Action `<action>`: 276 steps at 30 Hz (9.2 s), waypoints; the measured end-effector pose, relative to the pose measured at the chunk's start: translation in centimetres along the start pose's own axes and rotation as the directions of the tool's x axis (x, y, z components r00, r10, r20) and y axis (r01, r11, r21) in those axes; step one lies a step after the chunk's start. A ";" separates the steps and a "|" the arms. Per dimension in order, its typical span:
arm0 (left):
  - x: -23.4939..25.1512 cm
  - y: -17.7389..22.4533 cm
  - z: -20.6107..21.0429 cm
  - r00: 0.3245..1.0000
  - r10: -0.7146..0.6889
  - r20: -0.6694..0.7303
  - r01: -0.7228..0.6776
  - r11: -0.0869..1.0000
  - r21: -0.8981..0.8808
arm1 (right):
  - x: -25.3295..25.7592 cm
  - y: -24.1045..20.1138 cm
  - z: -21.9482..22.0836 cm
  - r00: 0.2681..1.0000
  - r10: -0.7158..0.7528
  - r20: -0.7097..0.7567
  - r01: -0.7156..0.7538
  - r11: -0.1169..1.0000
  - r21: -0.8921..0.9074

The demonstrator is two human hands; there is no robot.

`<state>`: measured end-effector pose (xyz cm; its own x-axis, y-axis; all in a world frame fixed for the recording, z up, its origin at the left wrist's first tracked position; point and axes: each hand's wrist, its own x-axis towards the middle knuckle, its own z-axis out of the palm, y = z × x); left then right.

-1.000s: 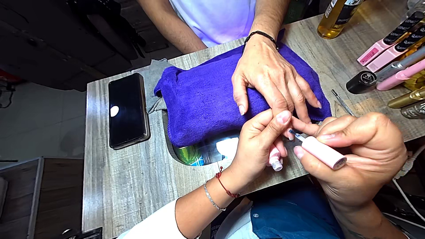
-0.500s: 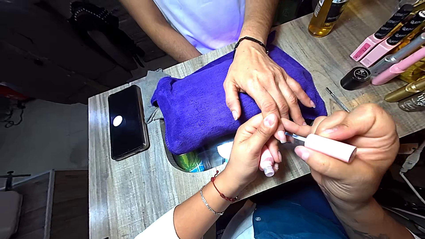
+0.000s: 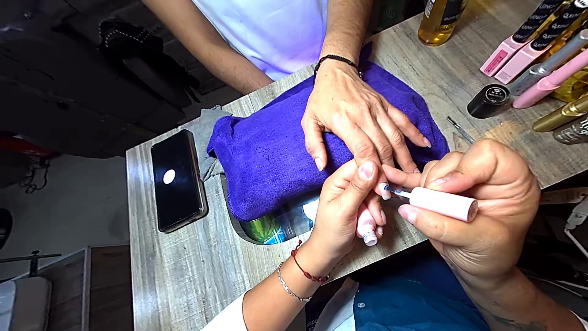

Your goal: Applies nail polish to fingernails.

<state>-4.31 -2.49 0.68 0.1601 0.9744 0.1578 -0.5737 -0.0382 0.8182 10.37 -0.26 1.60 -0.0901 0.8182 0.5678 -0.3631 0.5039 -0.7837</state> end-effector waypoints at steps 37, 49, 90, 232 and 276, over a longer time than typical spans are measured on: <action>-0.1 0.1 -0.1 0.999 -0.041 0.024 0.043 0.996 -0.080 | 0.0 -0.2 0.3 0.997 0.065 -0.035 -0.062 0.994 0.092; 0.0 0.0 0.0 0.999 -0.027 0.022 0.029 0.996 -0.086 | -0.6 -0.3 -0.2 0.998 0.049 0.046 -0.052 0.996 0.067; -0.2 0.2 0.7 0.996 0.003 -0.087 0.003 0.998 0.062 | -0.8 -0.2 -0.3 0.984 -0.103 0.143 0.139 0.953 -0.269; 6.2 0.4 2.1 0.988 0.007 -0.151 -0.027 0.991 -0.128 | 6.1 -1.1 -2.2 0.929 -0.195 0.314 0.343 0.769 -0.539; 6.1 0.5 2.1 0.987 -0.012 -0.159 -0.010 0.990 -0.139 | 5.7 -1.0 -2.0 0.935 -0.193 0.297 0.336 0.750 -0.570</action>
<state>-1.91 2.99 3.25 0.0371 0.9976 0.0580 -0.6811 -0.0172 0.7320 12.06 4.51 5.10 -0.2900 0.5857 0.7569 0.2261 0.8104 -0.5405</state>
